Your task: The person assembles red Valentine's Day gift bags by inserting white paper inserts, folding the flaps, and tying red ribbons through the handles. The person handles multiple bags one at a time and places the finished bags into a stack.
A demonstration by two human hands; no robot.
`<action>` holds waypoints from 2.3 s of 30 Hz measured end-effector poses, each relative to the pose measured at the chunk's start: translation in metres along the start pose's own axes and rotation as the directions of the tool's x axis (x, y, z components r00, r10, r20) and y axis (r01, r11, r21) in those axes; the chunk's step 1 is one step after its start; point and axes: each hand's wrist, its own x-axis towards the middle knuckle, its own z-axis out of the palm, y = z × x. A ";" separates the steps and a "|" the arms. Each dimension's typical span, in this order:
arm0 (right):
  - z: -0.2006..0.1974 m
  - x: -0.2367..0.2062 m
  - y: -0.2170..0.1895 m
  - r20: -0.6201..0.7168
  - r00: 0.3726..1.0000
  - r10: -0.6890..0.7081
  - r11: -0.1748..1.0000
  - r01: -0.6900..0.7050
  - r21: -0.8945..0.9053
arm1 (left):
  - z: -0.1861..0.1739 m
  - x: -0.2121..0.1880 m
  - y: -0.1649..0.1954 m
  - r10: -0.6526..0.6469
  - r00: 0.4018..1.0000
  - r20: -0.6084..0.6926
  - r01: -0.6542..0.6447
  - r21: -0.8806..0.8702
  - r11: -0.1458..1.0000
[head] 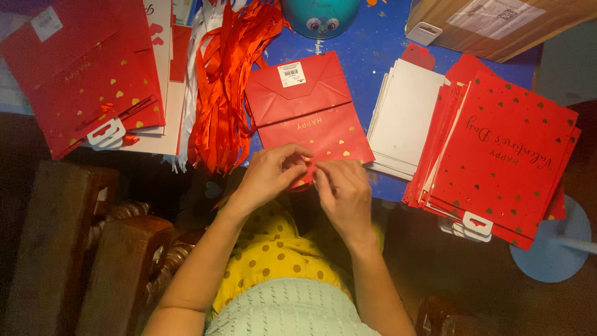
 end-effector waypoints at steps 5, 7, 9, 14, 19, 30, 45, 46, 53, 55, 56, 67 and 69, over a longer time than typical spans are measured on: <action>0.017 -0.002 0.003 0.099 0.993 0.068 0.996 -0.062 -0.059 | -0.015 0.002 0.001 0.011 1.000 -0.013 -0.013 -0.176 0.984; 0.018 -0.006 0.004 0.119 0.990 0.078 0.996 -0.071 -0.057 | -0.025 0.005 0.002 0.073 0.992 -0.106 -0.099 -0.267 0.959; 0.017 -0.007 0.008 0.108 0.992 0.065 0.998 -0.062 -0.030 | -0.035 0.015 0.006 0.139 0.971 -0.193 -0.208 -0.404 0.891; 0.017 -0.007 0.007 0.108 0.991 0.078 0.997 -0.077 -0.014 | -0.047 0.032 0.019 0.218 0.904 -0.367 -0.412 -0.618 0.669; 0.015 -0.009 0.006 0.101 0.989 0.109 0.992 -0.115 0.057 | -0.031 0.051 0.023 0.132 0.905 -0.404 -0.349 -0.529 0.773; 0.016 -0.010 0.008 0.114 0.989 -0.095 0.994 0.099 -0.037 | 0.000 0.059 0.047 0.338 0.923 -0.185 -0.384 -0.524 0.760; -0.011 -0.040 0.027 -0.099 0.974 0.201 0.978 -0.205 -0.029 | 0.028 0.053 0.015 0.210 0.973 0.091 -0.193 -0.166 0.967; -0.012 -0.039 0.030 -0.102 0.978 0.185 0.978 -0.193 -0.077 | 0.029 0.050 0.014 0.174 0.979 0.108 -0.163 -0.105 0.981; -0.008 -0.033 0.035 -0.089 0.983 0.163 0.964 -0.178 -0.198 | 0.031 0.044 0.012 0.310 0.948 0.071 -0.317 0.134 0.939; -0.006 -0.035 0.035 -0.098 0.983 0.153 0.963 -0.171 -0.207 | 0.032 0.044 0.011 0.317 0.946 0.073 -0.325 0.182 0.928; -0.006 -0.035 0.035 -0.098 0.985 0.140 0.963 -0.158 -0.216 | 0.033 0.044 0.011 0.318 0.945 0.074 -0.326 0.205 0.923; -0.001 -0.033 0.034 -0.113 0.978 0.175 0.965 -0.193 -0.179 | 0.045 0.045 0.018 0.438 0.890 0.125 -0.432 0.540 0.723; 0.000 -0.032 0.037 -0.129 0.975 0.181 0.962 -0.202 -0.183 | 0.048 0.048 0.020 0.445 0.887 0.126 -0.434 0.559 0.706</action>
